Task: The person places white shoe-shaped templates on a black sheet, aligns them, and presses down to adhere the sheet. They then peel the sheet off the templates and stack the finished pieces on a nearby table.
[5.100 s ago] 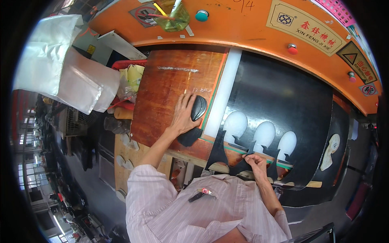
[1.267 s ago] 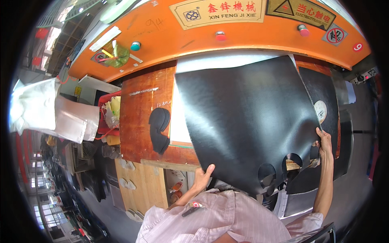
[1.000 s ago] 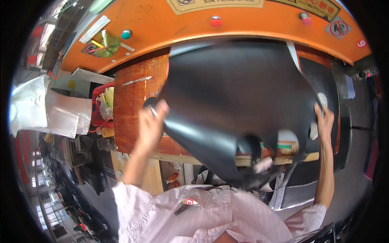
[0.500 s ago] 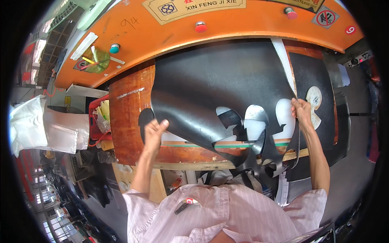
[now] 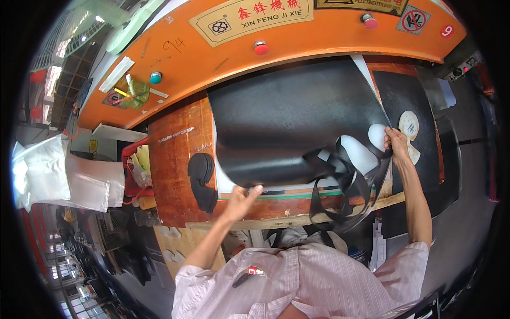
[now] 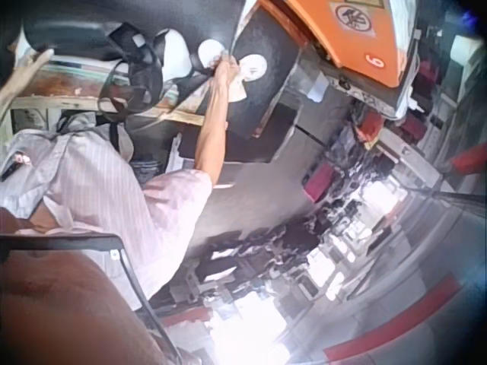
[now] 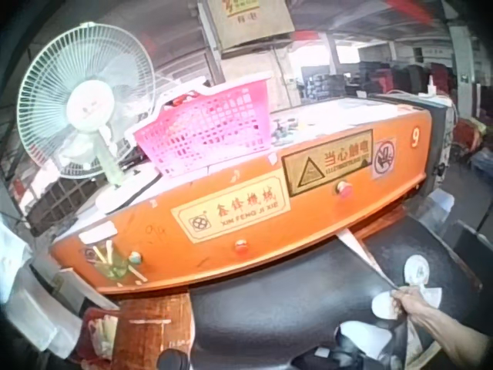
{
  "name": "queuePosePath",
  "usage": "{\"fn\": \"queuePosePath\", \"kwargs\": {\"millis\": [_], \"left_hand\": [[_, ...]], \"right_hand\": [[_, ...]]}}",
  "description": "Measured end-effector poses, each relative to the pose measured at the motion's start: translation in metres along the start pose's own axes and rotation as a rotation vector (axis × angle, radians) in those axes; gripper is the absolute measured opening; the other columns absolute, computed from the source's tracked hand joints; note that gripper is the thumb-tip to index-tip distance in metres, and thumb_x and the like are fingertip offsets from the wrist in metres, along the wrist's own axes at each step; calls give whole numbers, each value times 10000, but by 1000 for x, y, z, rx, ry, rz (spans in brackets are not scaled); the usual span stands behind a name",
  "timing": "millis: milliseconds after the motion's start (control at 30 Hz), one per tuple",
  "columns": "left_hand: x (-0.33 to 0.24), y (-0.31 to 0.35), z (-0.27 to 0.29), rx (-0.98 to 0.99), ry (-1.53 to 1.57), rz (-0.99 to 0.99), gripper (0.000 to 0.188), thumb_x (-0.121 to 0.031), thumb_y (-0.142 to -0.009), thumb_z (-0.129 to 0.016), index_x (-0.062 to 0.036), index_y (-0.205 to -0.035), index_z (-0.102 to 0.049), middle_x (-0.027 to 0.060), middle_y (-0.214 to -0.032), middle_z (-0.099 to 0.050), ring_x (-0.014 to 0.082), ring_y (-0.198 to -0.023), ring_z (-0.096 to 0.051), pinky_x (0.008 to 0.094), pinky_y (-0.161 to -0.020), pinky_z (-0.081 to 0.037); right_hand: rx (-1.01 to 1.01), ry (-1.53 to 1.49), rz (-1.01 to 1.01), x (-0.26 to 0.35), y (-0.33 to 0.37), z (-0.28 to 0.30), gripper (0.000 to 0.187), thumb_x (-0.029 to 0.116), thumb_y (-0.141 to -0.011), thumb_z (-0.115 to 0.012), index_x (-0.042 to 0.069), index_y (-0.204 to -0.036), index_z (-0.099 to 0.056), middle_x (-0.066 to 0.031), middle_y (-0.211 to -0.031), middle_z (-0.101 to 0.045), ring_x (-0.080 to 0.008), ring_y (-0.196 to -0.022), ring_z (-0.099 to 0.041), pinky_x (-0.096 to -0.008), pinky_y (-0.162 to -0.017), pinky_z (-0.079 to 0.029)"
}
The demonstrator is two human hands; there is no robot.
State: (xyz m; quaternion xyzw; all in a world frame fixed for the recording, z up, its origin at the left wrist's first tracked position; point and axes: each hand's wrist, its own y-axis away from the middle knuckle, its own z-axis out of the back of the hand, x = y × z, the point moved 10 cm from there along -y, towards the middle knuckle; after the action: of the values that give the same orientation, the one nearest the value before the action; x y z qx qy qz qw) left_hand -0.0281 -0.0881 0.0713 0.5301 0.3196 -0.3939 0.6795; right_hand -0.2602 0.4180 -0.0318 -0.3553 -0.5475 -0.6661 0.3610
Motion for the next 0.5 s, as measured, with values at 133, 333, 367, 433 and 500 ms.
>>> {"fn": "queuePosePath", "kwargs": {"millis": [133, 333, 367, 433, 500], "left_hand": [[-40, 39, 67, -323, -235, -14, 452, -456, -1028, -656, -59, -813, -651, -7, -736, -631, 110, -637, -586, 313, -584, -482], [-67, 42, 140, -233, 185, -11, 295, -373, -1011, -702, -92, -923, -732, -14, -822, -706, 75, -631, -603, 268, -583, -502], [-43, 38, 137, -186, 84, 113, 313, -382, -991, -729, -167, -787, -628, -86, -711, -568, 49, -609, -494, 238, -561, -413], [23, 49, 115, -103, 120, 360, 373, -380, -975, -746, -200, -722, -539, -107, -667, -461, 39, -588, -414, 257, -531, -338], [80, 42, 96, -134, 32, 408, 356, -394, -989, -731, -130, -762, -657, -87, -639, -494, 64, -561, -418, 271, -534, -352]], "right_hand": [[8, 59, 50, 11, 4, 3, 231, 243, -1037, -660, 35, -942, -688, 10, -685, -609, -84, -527, -524, -237, -521, -402], [136, 227, 116, 33, 26, -2, 302, 271, -1036, -665, 20, -874, -708, -5, -676, -617, -87, -518, -515, -247, -519, -403], [103, 264, 76, 27, 30, 0, 309, 275, -1035, -667, 20, -864, -706, -11, -675, -619, -90, -516, -519, -251, -518, -408], [127, 241, 54, 20, 37, -7, 328, 288, -1031, -674, 19, -845, -697, -23, -675, -626, -98, -511, -526, -265, -512, -421], [89, 218, 69, 20, 37, -11, 344, 319, -1020, -696, 22, -847, -688, -29, -678, -628, -98, -515, -542, -265, -510, -432]]}}
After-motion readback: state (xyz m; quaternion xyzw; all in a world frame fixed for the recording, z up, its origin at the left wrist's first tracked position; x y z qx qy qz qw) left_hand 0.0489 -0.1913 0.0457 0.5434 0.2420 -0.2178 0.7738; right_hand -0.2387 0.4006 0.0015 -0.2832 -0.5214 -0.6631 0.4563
